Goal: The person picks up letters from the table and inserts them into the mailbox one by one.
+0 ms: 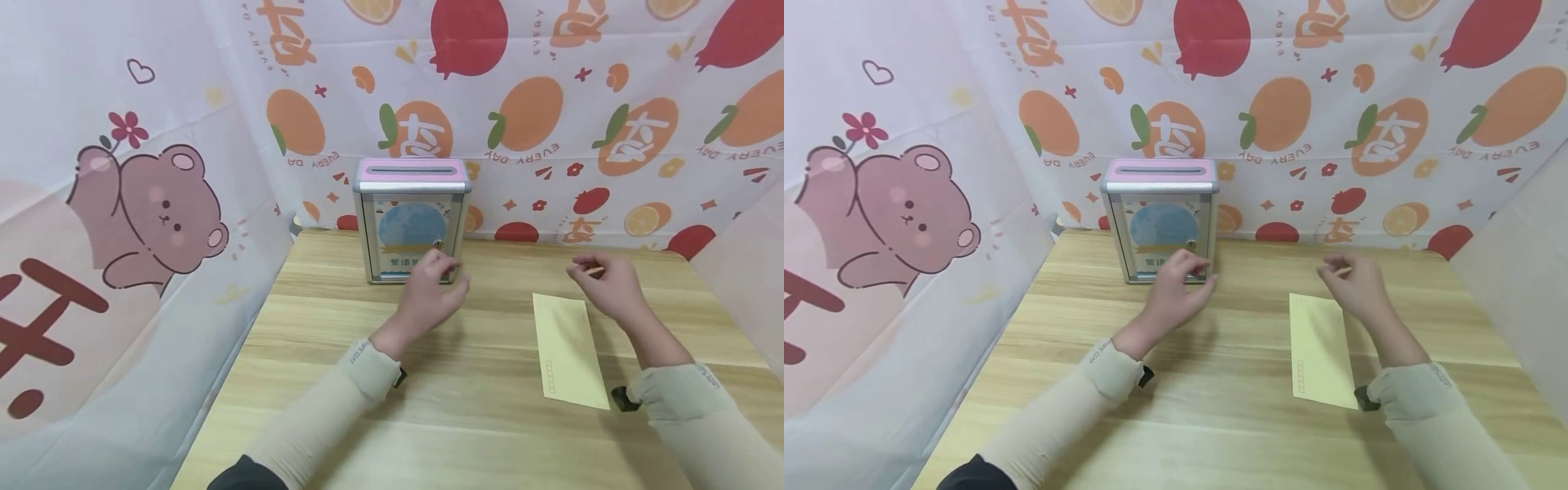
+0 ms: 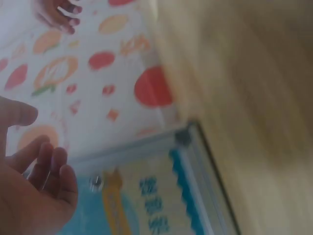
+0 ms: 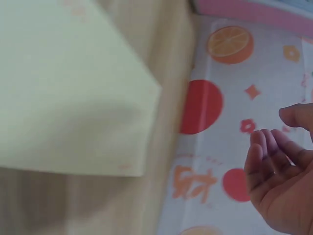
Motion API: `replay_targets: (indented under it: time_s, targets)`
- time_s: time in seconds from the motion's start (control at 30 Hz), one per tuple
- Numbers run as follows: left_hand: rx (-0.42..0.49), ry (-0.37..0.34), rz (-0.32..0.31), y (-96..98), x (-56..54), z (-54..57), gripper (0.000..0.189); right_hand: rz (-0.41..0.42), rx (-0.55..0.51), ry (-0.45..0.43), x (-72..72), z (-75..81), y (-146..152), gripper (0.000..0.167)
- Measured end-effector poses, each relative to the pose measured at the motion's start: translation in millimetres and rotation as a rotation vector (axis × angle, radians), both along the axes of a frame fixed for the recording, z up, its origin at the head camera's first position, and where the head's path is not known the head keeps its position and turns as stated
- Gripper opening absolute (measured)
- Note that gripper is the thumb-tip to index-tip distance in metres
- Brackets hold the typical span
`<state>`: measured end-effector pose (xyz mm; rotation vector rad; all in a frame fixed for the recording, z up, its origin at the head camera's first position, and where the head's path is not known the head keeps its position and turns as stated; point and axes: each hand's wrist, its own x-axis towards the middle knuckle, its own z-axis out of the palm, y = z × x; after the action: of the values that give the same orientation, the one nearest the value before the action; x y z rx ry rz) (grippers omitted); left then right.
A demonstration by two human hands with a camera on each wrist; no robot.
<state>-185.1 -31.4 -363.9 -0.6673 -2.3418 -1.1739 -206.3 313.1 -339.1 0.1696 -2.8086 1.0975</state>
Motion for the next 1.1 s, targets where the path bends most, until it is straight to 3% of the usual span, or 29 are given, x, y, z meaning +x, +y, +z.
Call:
replay_targets:
  time_s: [0.2,0.37,0.5,0.6,0.7,0.77,0.87,1.0,1.1]
  targets:
    - [-0.168,-0.025,-0.072,17.3,11.6,-15.1,0.027,-0.042,0.075,-0.09,21.1,-28.5,18.8,0.044]
    - [-0.251,-0.149,-0.103,32.0,16.2,-22.7,0.033,-0.037,0.128,-0.169,33.4,-47.7,33.5,0.045]
    - [-0.259,-0.343,-0.16,49.4,18.7,-29.3,0.045,-0.021,0.147,-0.275,44.6,-58.6,41.9,0.053]
    - [-0.18,-0.552,-0.23,66.2,19.8,-33.6,0.052,-0.028,0.155,-0.336,53.2,-63.2,47.1,0.057]
    - [-0.094,-0.734,-0.26,82.7,19.2,-36.3,0.058,-0.038,0.162,-0.352,59.2,-67.4,51.1,0.057]
    - [-0.08,-0.81,-0.251,92.2,18.6,-38.0,0.06,-0.045,0.165,-0.353,61.3,-70.7,52.5,0.057]
    - [-0.133,-0.883,-0.212,103.1,20.2,-38.9,0.063,-0.049,0.17,-0.35,62.5,-75.2,53.4,0.057]
    - [-0.203,-0.925,-0.157,113.3,23.8,-39.1,0.054,-0.052,0.166,-0.348,63.3,-76.6,51.1,0.056]
    - [-0.185,-0.944,-0.136,118.3,24.9,-40.0,0.051,-0.053,0.15,-0.362,64.0,-76.1,48.2,0.057]
